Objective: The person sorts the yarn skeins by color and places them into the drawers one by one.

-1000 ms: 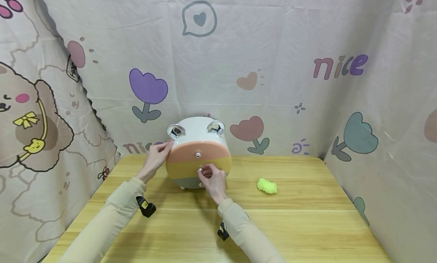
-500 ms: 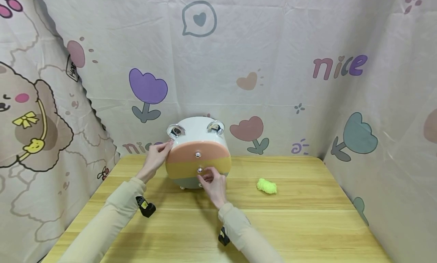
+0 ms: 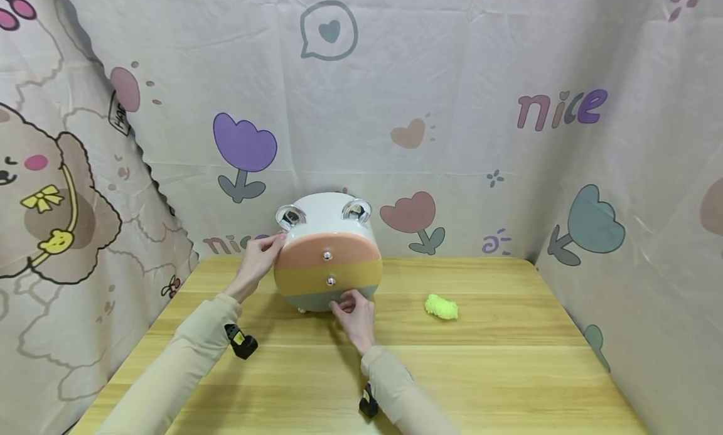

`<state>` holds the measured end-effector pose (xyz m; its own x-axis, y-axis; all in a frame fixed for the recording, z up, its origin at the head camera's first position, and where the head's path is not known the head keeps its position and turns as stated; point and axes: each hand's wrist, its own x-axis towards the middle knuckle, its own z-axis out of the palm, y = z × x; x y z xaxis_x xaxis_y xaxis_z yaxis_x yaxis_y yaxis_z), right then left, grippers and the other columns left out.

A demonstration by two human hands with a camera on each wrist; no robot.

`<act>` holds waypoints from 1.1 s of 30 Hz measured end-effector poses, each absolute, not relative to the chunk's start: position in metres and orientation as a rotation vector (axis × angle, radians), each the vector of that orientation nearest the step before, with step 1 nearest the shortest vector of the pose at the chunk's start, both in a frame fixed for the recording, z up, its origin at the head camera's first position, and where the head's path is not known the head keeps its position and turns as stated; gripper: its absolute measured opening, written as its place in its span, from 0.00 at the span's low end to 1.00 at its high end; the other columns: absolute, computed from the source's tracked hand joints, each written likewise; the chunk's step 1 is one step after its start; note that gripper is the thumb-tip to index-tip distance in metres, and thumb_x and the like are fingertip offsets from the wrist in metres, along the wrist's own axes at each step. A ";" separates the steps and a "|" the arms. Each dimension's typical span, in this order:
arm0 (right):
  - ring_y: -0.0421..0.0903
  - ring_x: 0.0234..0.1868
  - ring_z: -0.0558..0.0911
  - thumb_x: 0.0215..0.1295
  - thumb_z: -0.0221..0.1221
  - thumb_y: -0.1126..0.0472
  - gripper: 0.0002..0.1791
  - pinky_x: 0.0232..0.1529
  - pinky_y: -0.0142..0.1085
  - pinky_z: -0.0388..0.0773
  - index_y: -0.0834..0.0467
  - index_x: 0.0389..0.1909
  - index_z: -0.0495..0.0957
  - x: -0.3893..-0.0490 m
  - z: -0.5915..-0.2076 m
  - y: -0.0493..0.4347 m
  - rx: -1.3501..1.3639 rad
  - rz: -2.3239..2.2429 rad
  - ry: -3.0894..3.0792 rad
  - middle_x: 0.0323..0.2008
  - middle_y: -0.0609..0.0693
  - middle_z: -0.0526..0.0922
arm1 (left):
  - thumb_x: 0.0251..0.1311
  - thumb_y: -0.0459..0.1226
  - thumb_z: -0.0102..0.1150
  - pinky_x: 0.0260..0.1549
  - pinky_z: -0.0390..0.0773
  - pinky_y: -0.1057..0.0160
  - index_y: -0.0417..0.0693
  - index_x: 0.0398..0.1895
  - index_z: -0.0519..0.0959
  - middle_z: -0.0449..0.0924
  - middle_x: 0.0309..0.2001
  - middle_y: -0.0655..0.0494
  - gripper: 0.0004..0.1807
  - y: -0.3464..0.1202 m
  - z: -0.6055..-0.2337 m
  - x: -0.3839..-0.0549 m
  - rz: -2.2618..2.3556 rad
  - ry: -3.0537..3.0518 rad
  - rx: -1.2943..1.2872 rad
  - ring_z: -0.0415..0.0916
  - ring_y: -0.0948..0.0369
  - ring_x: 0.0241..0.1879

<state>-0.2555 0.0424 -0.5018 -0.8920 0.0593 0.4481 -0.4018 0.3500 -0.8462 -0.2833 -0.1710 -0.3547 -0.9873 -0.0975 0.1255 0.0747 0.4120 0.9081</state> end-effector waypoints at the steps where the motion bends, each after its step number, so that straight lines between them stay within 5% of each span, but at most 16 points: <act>1: 0.43 0.25 0.86 0.55 0.73 0.63 0.11 0.29 0.26 0.82 0.64 0.34 0.82 -0.256 -0.502 0.042 0.282 1.567 -2.226 0.27 0.58 0.89 | 0.76 0.48 0.48 0.71 0.69 0.51 0.43 0.70 0.71 0.67 0.73 0.51 0.27 -0.171 -0.355 -0.284 -1.622 -2.503 0.019 0.64 0.49 0.74; 21: 0.53 0.31 0.90 0.54 0.72 0.64 0.09 0.26 0.26 0.81 0.65 0.30 0.84 -0.258 -0.508 0.035 0.146 1.744 -2.230 0.29 0.62 0.90 | 0.76 0.48 0.48 0.72 0.68 0.50 0.43 0.70 0.70 0.66 0.74 0.50 0.27 -0.170 -0.354 -0.283 -1.625 -2.514 0.031 0.64 0.48 0.74; 33: 0.42 0.28 0.88 0.52 0.73 0.66 0.09 0.26 0.24 0.80 0.66 0.30 0.83 -0.257 -0.511 0.029 0.045 1.837 -2.162 0.28 0.62 0.89 | 0.76 0.48 0.48 0.72 0.67 0.51 0.42 0.69 0.71 0.67 0.73 0.50 0.26 -0.170 -0.353 -0.283 -1.629 -2.498 0.018 0.63 0.49 0.75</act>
<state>-0.2571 0.0289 -0.5112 -0.9537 0.1699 0.2483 -0.2175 0.1807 -0.9592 -0.2829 -0.1704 -0.3533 -0.9873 -0.0968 0.1262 0.0764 0.4070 0.9102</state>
